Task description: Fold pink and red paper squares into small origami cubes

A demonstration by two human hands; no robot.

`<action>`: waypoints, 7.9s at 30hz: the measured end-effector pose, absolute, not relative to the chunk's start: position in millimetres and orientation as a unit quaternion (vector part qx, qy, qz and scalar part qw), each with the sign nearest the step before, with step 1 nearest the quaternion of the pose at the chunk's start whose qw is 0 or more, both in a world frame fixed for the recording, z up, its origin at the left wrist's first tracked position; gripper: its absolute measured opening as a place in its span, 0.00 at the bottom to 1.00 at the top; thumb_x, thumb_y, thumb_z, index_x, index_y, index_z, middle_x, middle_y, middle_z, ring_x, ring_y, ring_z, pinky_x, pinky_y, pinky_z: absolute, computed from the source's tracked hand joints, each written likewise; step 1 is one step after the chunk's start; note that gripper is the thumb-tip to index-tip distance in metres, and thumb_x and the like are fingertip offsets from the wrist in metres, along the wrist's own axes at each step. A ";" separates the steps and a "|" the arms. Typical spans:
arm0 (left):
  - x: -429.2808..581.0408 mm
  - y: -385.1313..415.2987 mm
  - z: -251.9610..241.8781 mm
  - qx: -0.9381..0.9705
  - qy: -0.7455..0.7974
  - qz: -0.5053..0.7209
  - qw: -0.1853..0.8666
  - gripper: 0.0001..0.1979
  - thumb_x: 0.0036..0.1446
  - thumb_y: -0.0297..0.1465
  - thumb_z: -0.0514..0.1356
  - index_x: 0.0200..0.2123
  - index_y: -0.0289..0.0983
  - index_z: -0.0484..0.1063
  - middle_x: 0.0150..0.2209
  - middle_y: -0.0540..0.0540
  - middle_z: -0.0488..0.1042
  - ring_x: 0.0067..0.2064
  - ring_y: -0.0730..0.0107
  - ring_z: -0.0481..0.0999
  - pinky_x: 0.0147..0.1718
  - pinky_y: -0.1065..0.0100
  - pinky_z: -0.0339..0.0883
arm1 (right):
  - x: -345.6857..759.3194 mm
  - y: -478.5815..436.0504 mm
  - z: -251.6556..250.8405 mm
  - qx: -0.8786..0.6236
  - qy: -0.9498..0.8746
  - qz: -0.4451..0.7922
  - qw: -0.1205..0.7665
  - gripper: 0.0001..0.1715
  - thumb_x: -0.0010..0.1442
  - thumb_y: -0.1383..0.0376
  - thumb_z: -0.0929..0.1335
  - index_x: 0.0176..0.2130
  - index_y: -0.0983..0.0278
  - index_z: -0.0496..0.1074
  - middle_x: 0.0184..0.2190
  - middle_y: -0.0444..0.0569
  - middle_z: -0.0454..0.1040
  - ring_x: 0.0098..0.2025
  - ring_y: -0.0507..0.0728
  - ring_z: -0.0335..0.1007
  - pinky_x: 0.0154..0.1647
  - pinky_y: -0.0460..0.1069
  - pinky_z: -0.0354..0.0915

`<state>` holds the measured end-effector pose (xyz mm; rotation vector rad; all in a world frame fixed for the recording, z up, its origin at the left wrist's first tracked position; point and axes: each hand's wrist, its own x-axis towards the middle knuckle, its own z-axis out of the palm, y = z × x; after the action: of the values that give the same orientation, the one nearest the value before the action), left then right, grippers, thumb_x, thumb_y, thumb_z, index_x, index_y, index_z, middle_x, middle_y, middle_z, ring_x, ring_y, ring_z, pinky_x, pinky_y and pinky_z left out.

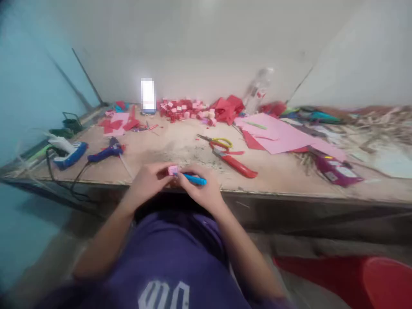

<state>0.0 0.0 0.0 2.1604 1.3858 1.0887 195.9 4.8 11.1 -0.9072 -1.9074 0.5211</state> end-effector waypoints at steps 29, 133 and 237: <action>0.9 -1.6 8.3 0.757 0.492 0.396 0.170 0.14 0.59 0.27 0.66 0.49 0.38 0.80 0.48 0.42 0.83 0.47 0.58 0.83 0.49 0.61 0.74 | 193.7 2.2 18.4 -0.409 -0.741 0.231 0.480 0.08 0.60 0.63 0.72 0.30 0.62 0.77 0.27 0.47 0.79 0.28 0.55 0.74 0.33 0.50 0.68; 0.6 -2.4 10.2 0.753 0.490 0.399 0.183 0.15 0.59 0.25 0.65 0.50 0.38 0.80 0.49 0.43 0.83 0.48 0.58 0.83 0.50 0.61 0.74 | 191.6 0.3 20.0 -0.419 -0.732 0.220 0.490 0.08 0.61 0.63 0.72 0.31 0.63 0.78 0.29 0.48 0.81 0.29 0.55 0.75 0.35 0.49 0.69; -6.3 -7.8 13.1 0.525 0.404 0.526 0.533 0.17 0.51 0.39 0.72 0.40 0.32 0.81 0.34 0.42 0.85 0.35 0.58 0.86 0.37 0.59 0.84 | 208.1 7.8 23.9 -0.371 -0.684 0.379 0.500 0.13 0.57 0.56 0.75 0.37 0.62 0.86 0.32 0.51 0.85 0.30 0.59 0.78 0.31 0.50 0.72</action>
<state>-6.3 -7.8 13.1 1.2517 0.9636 1.2550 208.1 7.8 23.9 -0.8983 -1.6545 0.9173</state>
